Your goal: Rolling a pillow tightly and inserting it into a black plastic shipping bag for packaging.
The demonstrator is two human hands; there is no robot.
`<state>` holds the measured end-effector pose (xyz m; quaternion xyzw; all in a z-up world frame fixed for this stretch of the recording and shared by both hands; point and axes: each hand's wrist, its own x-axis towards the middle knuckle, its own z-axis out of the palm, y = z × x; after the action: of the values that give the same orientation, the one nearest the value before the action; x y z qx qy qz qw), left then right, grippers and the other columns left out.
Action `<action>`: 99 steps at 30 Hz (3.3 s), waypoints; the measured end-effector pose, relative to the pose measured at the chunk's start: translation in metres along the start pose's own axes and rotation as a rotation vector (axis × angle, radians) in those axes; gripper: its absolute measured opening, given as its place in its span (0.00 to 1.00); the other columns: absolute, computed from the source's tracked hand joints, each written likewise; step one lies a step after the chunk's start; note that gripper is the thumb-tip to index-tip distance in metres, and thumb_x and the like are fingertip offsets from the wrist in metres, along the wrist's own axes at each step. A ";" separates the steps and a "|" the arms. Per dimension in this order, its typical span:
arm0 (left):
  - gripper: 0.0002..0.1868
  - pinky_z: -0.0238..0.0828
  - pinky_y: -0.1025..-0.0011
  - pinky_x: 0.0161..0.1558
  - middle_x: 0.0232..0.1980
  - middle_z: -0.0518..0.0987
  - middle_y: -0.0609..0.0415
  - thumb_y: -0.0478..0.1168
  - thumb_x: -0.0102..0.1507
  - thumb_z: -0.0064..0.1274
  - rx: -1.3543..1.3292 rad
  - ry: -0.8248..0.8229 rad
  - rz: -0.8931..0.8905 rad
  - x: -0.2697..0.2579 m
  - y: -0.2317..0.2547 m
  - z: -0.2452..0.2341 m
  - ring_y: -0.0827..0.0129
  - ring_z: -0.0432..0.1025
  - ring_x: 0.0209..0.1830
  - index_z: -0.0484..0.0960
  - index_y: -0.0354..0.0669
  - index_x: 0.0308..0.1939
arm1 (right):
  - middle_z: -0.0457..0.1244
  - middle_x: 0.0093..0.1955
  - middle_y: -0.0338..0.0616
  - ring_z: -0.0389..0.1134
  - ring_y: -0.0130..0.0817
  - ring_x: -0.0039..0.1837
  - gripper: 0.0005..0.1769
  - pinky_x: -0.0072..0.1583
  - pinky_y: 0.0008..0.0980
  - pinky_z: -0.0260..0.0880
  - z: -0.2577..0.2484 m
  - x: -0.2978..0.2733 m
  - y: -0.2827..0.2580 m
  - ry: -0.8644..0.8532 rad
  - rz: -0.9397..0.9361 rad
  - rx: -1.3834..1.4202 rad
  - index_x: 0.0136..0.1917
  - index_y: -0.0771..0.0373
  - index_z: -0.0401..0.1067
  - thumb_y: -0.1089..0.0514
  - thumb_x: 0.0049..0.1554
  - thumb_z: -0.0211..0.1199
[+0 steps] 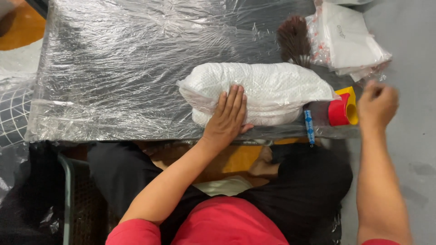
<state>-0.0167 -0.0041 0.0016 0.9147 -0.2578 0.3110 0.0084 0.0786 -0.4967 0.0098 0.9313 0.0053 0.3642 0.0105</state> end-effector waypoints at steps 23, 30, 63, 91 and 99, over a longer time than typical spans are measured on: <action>0.47 0.40 0.42 0.79 0.77 0.57 0.25 0.65 0.68 0.46 -0.171 0.154 -0.065 0.008 -0.001 0.017 0.35 0.49 0.80 0.62 0.23 0.72 | 0.61 0.71 0.61 0.58 0.57 0.76 0.46 0.73 0.61 0.53 -0.036 0.125 -0.361 -1.155 -0.219 0.157 0.70 0.68 0.69 0.34 0.66 0.23; 0.50 0.35 0.36 0.78 0.78 0.54 0.24 0.61 0.61 0.63 -0.238 0.102 -0.031 0.014 -0.007 0.008 0.31 0.44 0.81 0.58 0.41 0.78 | 0.59 0.72 0.67 0.55 0.59 0.77 0.45 0.74 0.63 0.49 -0.032 0.130 -0.361 -1.189 -0.183 0.190 0.70 0.72 0.67 0.36 0.66 0.25; 0.45 0.42 0.46 0.79 0.79 0.54 0.32 0.42 0.61 0.66 -0.555 -0.037 -0.236 -0.033 -0.103 -0.020 0.38 0.47 0.80 0.60 0.38 0.78 | 0.44 0.79 0.77 0.41 0.66 0.82 0.52 0.82 0.59 0.34 -0.122 0.073 -0.292 -1.450 0.063 0.754 0.75 0.83 0.53 0.31 0.66 0.25; 0.58 0.40 0.50 0.79 0.78 0.50 0.25 0.79 0.65 0.34 -1.203 -0.180 -1.286 0.003 -0.029 0.029 0.38 0.46 0.81 0.48 0.30 0.78 | 0.44 0.83 0.62 0.41 0.53 0.84 0.47 0.82 0.49 0.33 -0.017 0.045 -0.299 -0.837 0.399 0.820 0.83 0.63 0.49 0.26 0.67 0.29; 0.59 0.40 0.50 0.80 0.80 0.49 0.27 0.81 0.62 0.22 -1.436 -0.149 -1.390 0.025 -0.012 -0.017 0.39 0.46 0.81 0.41 0.37 0.80 | 0.50 0.82 0.51 0.52 0.52 0.80 0.51 0.71 0.52 0.62 -0.095 0.065 -0.289 -1.169 0.389 0.896 0.82 0.54 0.54 0.18 0.61 0.35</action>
<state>-0.0039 -0.0019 0.0311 0.6579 0.2072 -0.0505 0.7223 0.0611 -0.2056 0.1170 0.8720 -0.0180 -0.2301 -0.4318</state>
